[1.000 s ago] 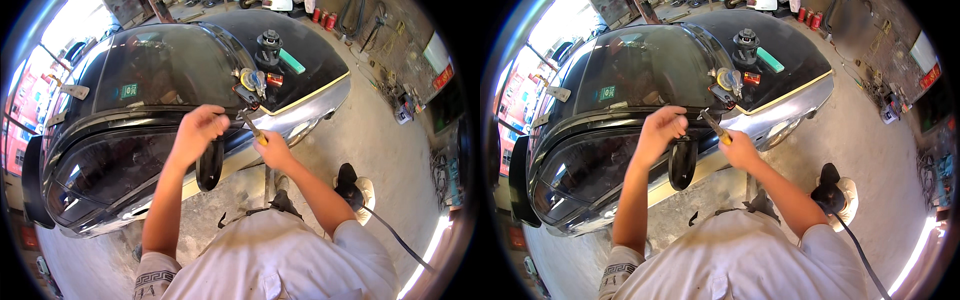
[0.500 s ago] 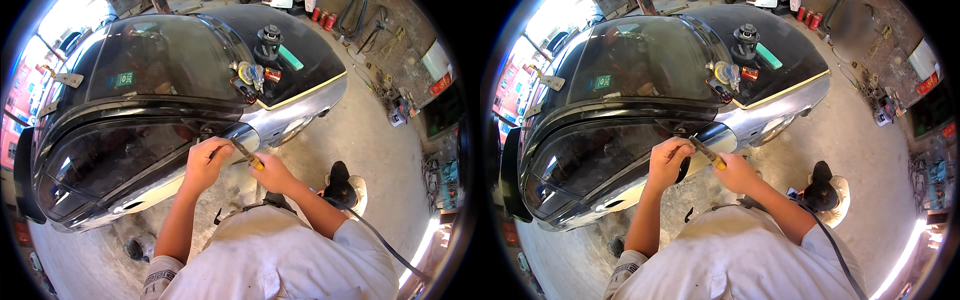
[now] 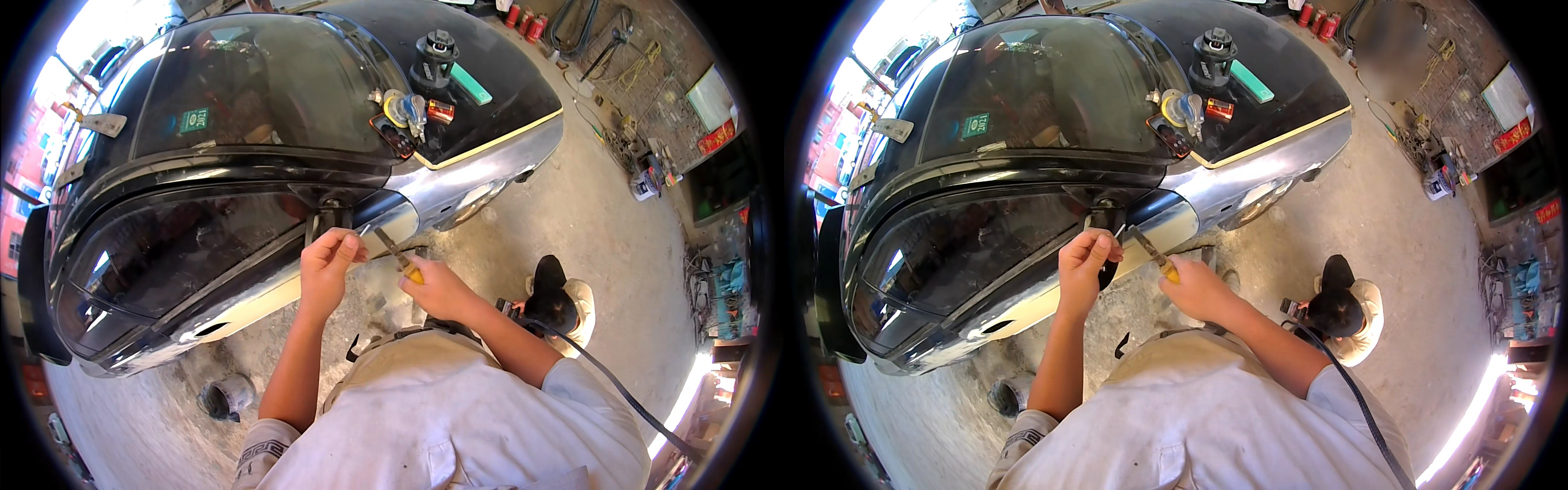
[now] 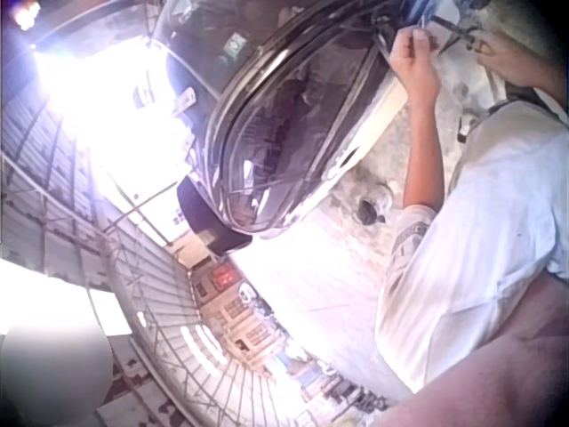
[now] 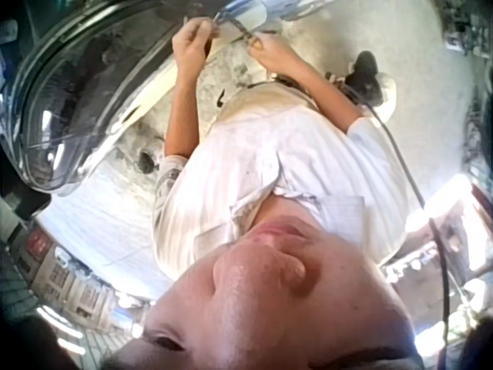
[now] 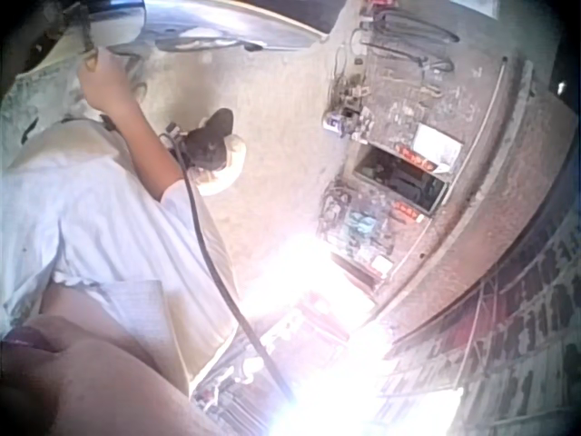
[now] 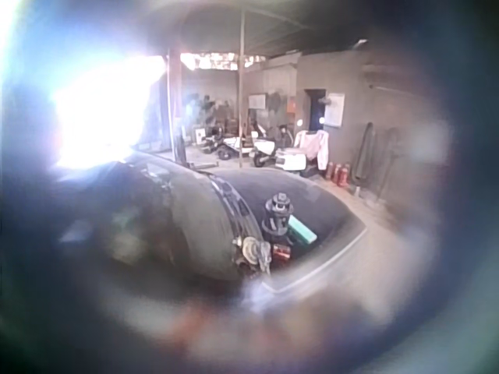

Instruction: The person uses pliers to remove a small metal pin from a car's side mirror and then from the rear wheel area. They then walk to the front of the car and use their hands to press and adjust a section of the front bumper near the wheel arch.

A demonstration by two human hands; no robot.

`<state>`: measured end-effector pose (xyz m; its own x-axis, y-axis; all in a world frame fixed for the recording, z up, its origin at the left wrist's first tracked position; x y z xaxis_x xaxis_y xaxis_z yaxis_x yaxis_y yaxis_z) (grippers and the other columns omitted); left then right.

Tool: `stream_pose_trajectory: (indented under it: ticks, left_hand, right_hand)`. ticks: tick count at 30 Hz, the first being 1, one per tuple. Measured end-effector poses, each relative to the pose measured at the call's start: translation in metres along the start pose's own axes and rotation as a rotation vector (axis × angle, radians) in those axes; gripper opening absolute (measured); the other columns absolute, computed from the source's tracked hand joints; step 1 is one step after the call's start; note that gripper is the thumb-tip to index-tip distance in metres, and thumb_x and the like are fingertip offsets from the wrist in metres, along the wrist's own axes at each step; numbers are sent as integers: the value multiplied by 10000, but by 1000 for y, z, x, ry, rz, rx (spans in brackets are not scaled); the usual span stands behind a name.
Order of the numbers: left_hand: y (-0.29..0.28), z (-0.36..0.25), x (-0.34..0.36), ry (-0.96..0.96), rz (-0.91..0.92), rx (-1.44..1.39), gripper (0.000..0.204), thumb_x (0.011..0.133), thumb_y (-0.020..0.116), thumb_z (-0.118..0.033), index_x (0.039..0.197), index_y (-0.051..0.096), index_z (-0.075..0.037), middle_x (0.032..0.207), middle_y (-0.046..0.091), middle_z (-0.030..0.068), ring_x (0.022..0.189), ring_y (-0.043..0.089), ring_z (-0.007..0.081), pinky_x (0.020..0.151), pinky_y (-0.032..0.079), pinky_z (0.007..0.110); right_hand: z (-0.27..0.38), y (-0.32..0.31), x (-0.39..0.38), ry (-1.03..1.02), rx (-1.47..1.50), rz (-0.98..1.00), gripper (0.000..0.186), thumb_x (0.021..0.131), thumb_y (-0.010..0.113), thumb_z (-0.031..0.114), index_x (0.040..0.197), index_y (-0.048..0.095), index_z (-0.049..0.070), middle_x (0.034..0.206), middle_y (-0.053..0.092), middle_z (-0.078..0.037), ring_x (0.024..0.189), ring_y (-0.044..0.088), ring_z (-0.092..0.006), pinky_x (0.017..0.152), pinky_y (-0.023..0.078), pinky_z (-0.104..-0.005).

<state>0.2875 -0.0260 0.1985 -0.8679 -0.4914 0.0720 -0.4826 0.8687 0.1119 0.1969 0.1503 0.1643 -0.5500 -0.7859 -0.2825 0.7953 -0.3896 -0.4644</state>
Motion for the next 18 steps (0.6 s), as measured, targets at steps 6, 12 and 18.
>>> stream_pose_trajectory:
  ticks: [6,12,18]
  left_hand:
    - [-13,-8,0,-181,29,-342,283,1073,526,-285,896,559,-66,774,525,8,709,494,120,714,428,285]
    - [-12,-22,0,-334,112,-693,286,1069,498,-285,847,486,-106,666,341,-45,586,330,98,583,313,265]
    - [1,-34,-5,-411,134,-802,277,1076,490,-281,885,544,-88,618,369,-52,545,335,87,550,310,252]
  right_hand:
    - [0,-14,-8,27,9,45,356,923,644,293,1011,637,-51,722,628,-167,655,587,-292,647,470,-425]
    - [13,-17,-14,-71,43,198,297,936,636,226,1081,655,-33,836,683,-187,767,636,-321,742,496,-419]
    - [42,-31,-21,-337,-266,-227,539,880,681,150,1373,510,15,1221,641,-210,1121,619,-396,932,509,-446]
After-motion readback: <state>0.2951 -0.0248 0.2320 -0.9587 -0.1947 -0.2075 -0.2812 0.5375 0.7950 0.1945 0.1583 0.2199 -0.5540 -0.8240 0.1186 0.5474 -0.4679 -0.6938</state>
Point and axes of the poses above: each hand's wrist, its own x-axis towards the middle knuckle, its own y-axis out of the palm, z = x × y, the point moved 6 cm from there along x, towards the middle knuckle
